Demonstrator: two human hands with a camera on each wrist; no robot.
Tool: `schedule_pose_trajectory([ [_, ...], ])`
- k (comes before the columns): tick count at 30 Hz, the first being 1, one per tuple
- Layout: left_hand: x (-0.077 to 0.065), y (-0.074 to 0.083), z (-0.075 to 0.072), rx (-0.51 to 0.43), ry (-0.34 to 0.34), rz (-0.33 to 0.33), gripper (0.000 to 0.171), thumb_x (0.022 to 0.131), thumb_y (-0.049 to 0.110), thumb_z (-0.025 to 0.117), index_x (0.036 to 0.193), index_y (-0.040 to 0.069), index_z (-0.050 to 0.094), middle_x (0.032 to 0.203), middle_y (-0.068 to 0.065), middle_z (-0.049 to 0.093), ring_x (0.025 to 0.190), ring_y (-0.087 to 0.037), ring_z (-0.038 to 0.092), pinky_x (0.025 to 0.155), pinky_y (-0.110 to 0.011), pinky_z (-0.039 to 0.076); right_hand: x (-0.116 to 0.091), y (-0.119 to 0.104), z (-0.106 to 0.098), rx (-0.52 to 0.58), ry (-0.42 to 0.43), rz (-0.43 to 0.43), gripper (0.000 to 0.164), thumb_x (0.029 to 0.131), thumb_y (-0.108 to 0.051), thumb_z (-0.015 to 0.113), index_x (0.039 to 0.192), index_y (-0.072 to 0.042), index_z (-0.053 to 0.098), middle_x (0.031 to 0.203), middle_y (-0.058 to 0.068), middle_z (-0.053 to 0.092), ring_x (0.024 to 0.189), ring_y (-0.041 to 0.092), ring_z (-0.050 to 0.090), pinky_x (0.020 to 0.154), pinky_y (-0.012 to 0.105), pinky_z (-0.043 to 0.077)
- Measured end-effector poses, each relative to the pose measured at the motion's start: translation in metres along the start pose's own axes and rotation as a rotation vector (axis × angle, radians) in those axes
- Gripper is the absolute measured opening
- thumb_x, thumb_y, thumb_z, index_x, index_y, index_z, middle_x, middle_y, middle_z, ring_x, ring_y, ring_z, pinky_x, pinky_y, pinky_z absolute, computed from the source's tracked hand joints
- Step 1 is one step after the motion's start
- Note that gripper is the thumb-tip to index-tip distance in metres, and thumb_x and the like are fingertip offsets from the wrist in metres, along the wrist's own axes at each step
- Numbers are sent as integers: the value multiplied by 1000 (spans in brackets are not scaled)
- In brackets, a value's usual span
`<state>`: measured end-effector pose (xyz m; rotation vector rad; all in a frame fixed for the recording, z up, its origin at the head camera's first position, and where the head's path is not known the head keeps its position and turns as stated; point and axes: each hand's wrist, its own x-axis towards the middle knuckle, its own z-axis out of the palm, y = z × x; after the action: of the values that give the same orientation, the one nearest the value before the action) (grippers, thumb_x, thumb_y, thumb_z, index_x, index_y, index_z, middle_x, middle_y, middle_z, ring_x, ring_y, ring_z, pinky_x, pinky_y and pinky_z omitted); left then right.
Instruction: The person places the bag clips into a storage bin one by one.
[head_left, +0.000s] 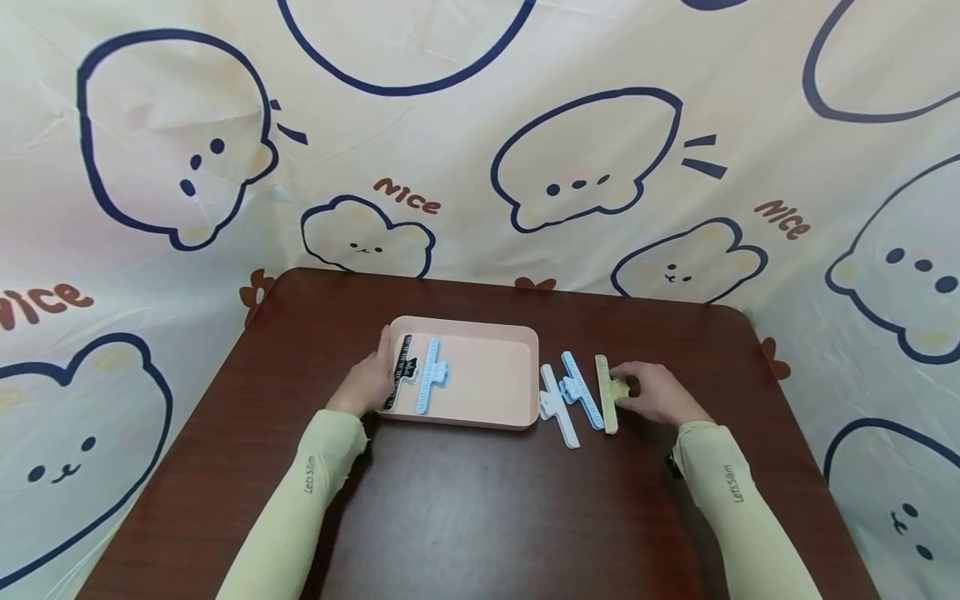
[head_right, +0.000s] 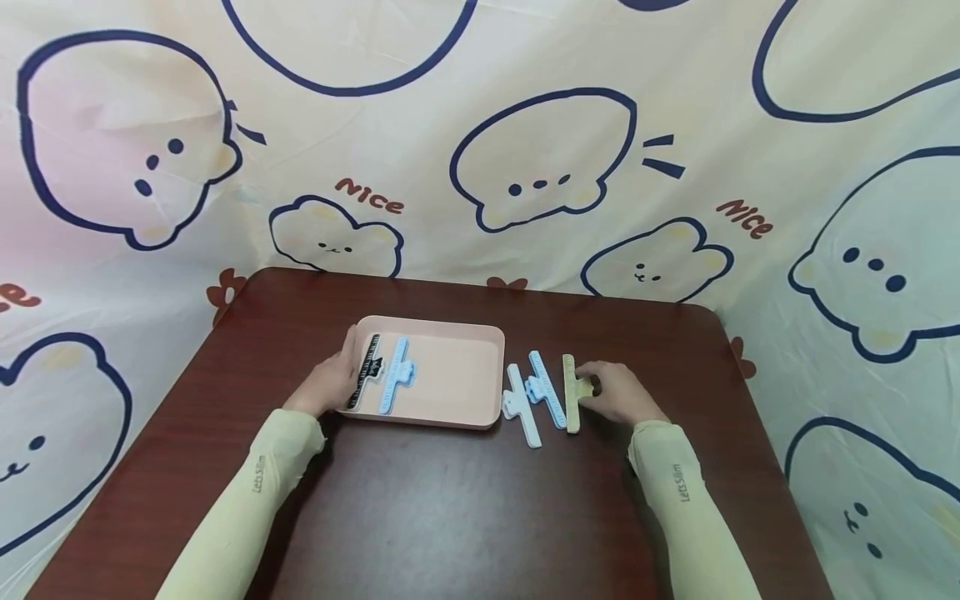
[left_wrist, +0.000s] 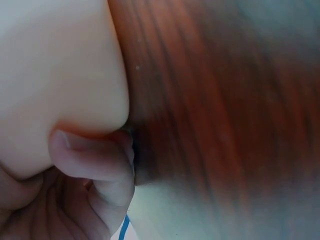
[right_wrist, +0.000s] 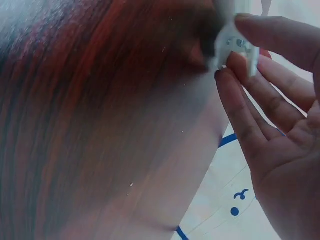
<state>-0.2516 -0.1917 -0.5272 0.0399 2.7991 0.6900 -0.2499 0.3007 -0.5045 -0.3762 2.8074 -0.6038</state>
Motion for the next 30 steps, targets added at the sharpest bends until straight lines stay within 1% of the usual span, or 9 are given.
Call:
schedule_pose_trajectory([
  [4, -1, 0, -1, 17, -6, 5, 75, 110, 19, 36, 165, 8, -14, 150, -33, 46, 115, -38, 61, 105, -54, 47, -1, 0, -2, 52, 31, 25, 50, 89, -17, 81, 136, -6, 66, 132, 17, 68, 109, 32, 65, 92, 52, 55],
  [9, -1, -1, -2, 6, -17, 4, 73, 110, 18, 33, 164, 8, -16, 147, -32, 47, 107, -36, 61, 98, -52, 49, -4, -4, -5, 94, 76, 25, 53, 90, -18, 80, 140, -8, 63, 133, 18, 67, 113, 34, 65, 94, 54, 54],
  [11, -1, -1, -2, -2, -17, 2, 74, 110, 18, 34, 164, 9, -16, 148, -32, 47, 106, -36, 60, 98, -52, 49, -5, -7, -6, 117, 91, 23, 53, 91, -17, 80, 140, -10, 63, 133, 17, 67, 112, 33, 65, 94, 53, 55],
  [16, -1, 0, -2, -1, -14, 2, 75, 110, 19, 35, 164, 10, -16, 149, -32, 47, 110, -36, 60, 102, -53, 48, -6, -14, -8, 170, 101, 22, 52, 91, -16, 79, 141, -13, 63, 137, 18, 64, 112, 34, 66, 93, 52, 57],
  [21, -1, -1, -2, 10, -5, 14, 73, 110, 18, 33, 164, 8, -15, 150, -32, 46, 106, -36, 60, 100, -51, 48, -6, -19, -10, 238, 115, 35, 51, 91, -14, 80, 139, -15, 63, 139, 17, 63, 113, 35, 68, 94, 51, 58],
  [26, 1, 0, -1, -2, -13, -3, 74, 110, 17, 34, 165, 10, -16, 145, -31, 49, 100, -34, 60, 92, -48, 50, -6, -22, -10, 276, 126, 34, 51, 91, -15, 80, 139, -14, 63, 140, 19, 62, 118, 39, 67, 96, 53, 56],
  [28, 1, 0, -1, -5, -17, -7, 74, 110, 18, 34, 165, 11, -16, 144, -30, 50, 100, -34, 60, 91, -48, 50, -6, -22, -10, 290, 128, 32, 51, 91, -14, 80, 140, -13, 62, 141, 20, 61, 119, 40, 67, 97, 54, 55],
  [30, 1, -1, -1, 7, -14, 0, 74, 110, 18, 34, 165, 10, -15, 145, -31, 50, 103, -35, 61, 95, -49, 50, -7, -22, -10, 306, 132, 35, 51, 91, -13, 80, 139, -12, 62, 141, 21, 61, 120, 41, 66, 97, 54, 55],
])
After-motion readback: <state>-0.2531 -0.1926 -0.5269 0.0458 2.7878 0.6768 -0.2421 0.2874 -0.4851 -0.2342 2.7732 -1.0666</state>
